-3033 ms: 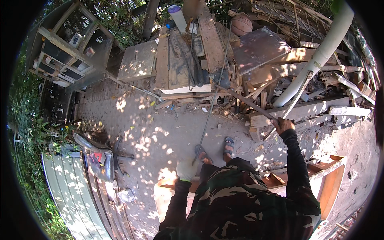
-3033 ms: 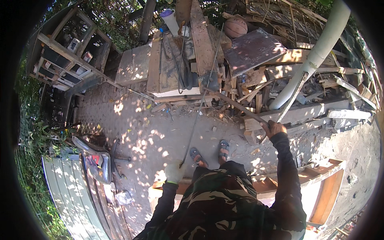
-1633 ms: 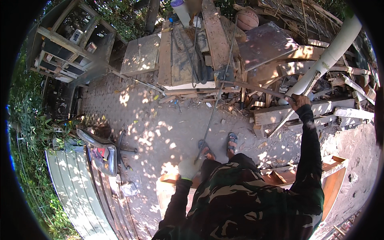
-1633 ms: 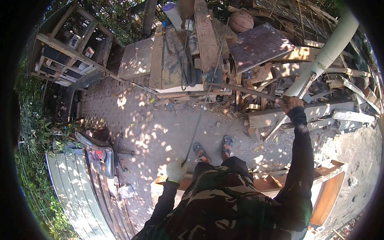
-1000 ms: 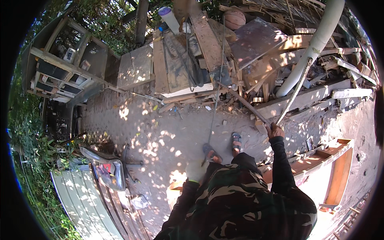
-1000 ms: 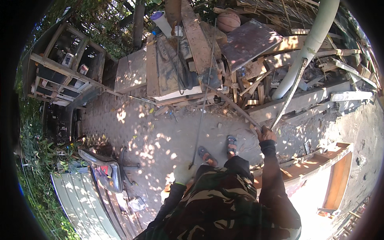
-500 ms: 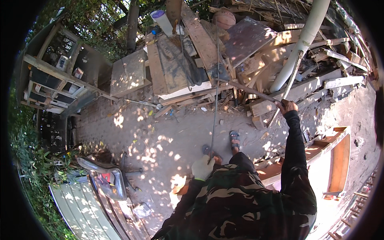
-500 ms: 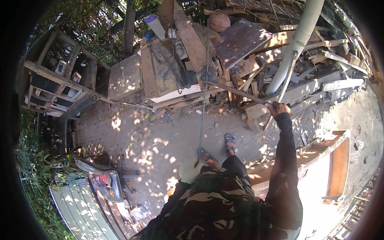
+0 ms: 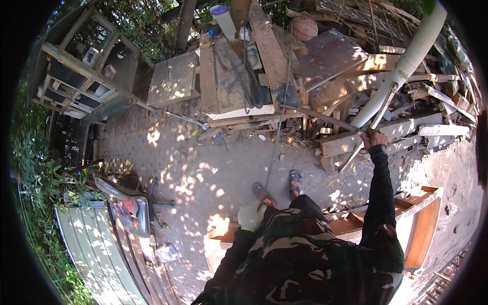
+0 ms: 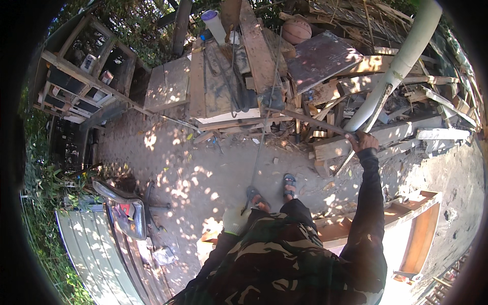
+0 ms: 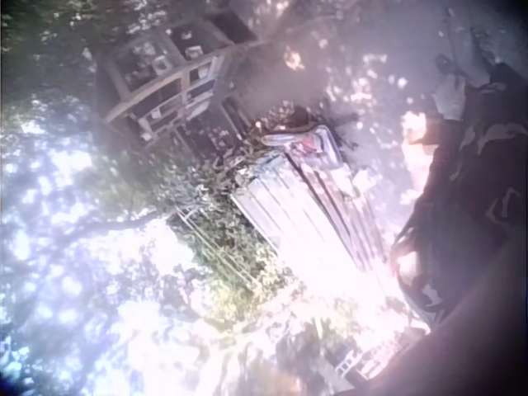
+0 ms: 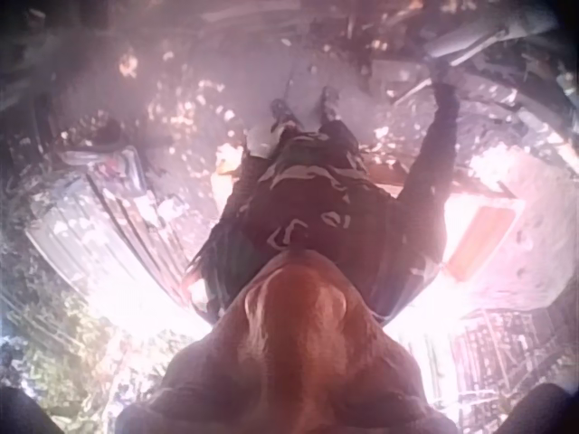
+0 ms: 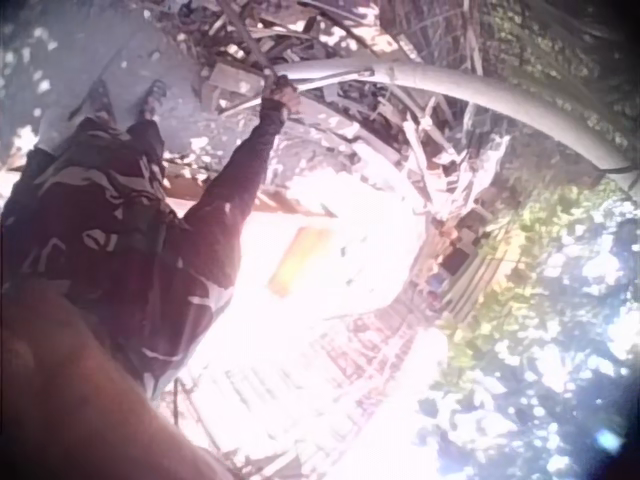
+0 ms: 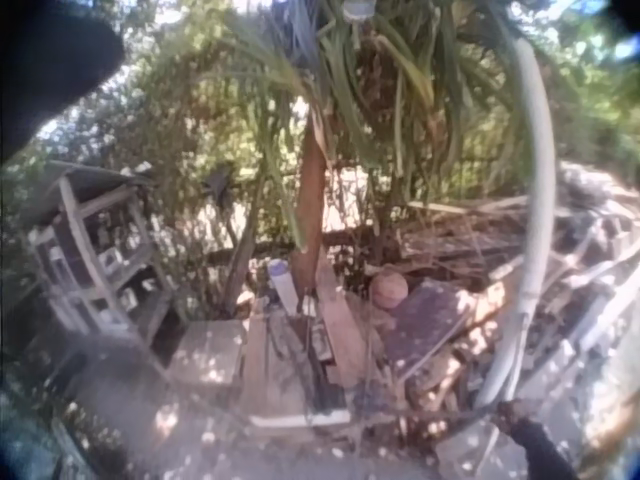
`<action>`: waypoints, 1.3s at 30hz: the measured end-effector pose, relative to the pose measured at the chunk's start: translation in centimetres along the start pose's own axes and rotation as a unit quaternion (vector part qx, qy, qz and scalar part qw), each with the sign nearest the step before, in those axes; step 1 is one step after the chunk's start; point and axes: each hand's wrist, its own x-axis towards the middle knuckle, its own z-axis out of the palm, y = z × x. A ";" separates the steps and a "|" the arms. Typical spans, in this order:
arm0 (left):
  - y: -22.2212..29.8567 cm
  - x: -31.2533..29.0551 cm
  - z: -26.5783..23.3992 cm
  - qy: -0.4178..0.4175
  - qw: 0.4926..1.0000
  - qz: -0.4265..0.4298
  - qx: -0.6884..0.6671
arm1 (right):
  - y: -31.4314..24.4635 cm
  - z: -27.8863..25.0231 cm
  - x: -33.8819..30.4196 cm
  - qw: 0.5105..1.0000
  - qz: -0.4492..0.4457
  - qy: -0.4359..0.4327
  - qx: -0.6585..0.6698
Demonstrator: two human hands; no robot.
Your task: The person uses a metal rod to pry and lift wooden boards from a pile of debris, moving them aside.
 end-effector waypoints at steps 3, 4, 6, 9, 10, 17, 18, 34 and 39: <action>-0.8 0.2 0.8 -0.025 0.999 -0.028 0.032 | 0.3 0.7 0.5 0.999 -0.011 0.000 0.032; -0.7 0.3 0.7 -0.029 0.998 -0.039 0.039 | 0.6 0.8 0.7 0.999 -0.019 -0.002 0.045; -0.5 0.3 0.4 -0.026 0.998 -0.054 0.030 | 1.1 1.5 1.1 0.998 -0.031 0.001 0.048; 0.8 0.5 -0.6 -0.016 0.998 -0.059 0.006 | 0.5 1.6 -0.1 0.999 -0.035 -0.011 0.039; 0.7 0.5 -0.7 -0.019 0.998 -0.059 0.014 | 0.2 2.0 -1.3 0.998 -0.036 0.013 0.049; -0.4 0.8 0.0 -0.014 0.999 -0.025 0.038 | -5.7 4.2 -11.8 0.996 0.062 0.039 0.058; -0.6 0.9 0.1 -0.023 0.999 -0.027 0.036 | -6.5 4.9 -12.8 0.994 0.087 0.032 0.061; -4.0 2.6 -0.4 -0.133 0.988 0.059 -0.046 | -6.7 7.3 -15.9 0.892 0.185 -0.219 0.348; -2.8 3.0 -2.1 -0.178 0.976 0.082 -0.092 | -5.2 8.6 -16.2 0.870 0.175 -0.334 0.318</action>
